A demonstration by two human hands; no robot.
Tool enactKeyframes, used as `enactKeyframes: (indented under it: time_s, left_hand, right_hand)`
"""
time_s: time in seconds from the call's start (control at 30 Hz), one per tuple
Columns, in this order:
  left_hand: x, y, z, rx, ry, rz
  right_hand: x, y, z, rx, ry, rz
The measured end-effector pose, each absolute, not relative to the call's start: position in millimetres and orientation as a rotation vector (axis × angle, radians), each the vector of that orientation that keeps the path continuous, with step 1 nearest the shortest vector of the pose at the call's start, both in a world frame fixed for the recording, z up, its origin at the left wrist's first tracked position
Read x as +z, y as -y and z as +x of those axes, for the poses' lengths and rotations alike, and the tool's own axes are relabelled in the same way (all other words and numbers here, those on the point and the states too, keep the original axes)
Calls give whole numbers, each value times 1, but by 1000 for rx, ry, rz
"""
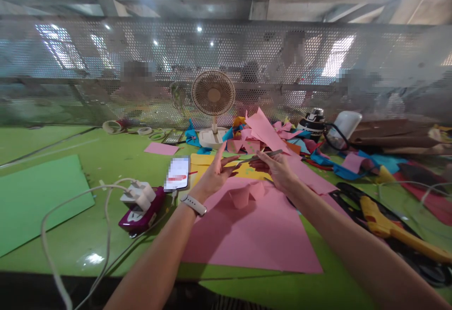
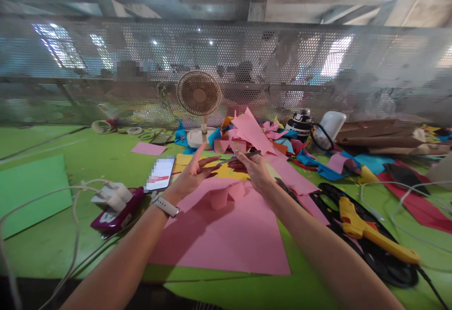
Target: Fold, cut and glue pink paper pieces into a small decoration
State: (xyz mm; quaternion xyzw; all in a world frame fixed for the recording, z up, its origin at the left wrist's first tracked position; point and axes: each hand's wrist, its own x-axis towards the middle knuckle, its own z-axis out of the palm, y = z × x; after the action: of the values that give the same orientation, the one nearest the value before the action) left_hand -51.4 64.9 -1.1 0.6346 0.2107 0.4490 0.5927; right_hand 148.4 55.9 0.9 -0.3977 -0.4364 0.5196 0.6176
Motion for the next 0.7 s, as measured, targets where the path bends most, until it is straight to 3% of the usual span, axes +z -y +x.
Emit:
enactKeyframes:
  time_s: [0.57, 0.7]
  left_hand:
    - [6, -64, -56, 1015, -628, 1590]
    - [19, -63, -70, 622, -962, 1798]
  right_hand:
    - [1, -55, 149, 1143, 1041, -923]
    - [8, -55, 156, 1120, 1038, -895]
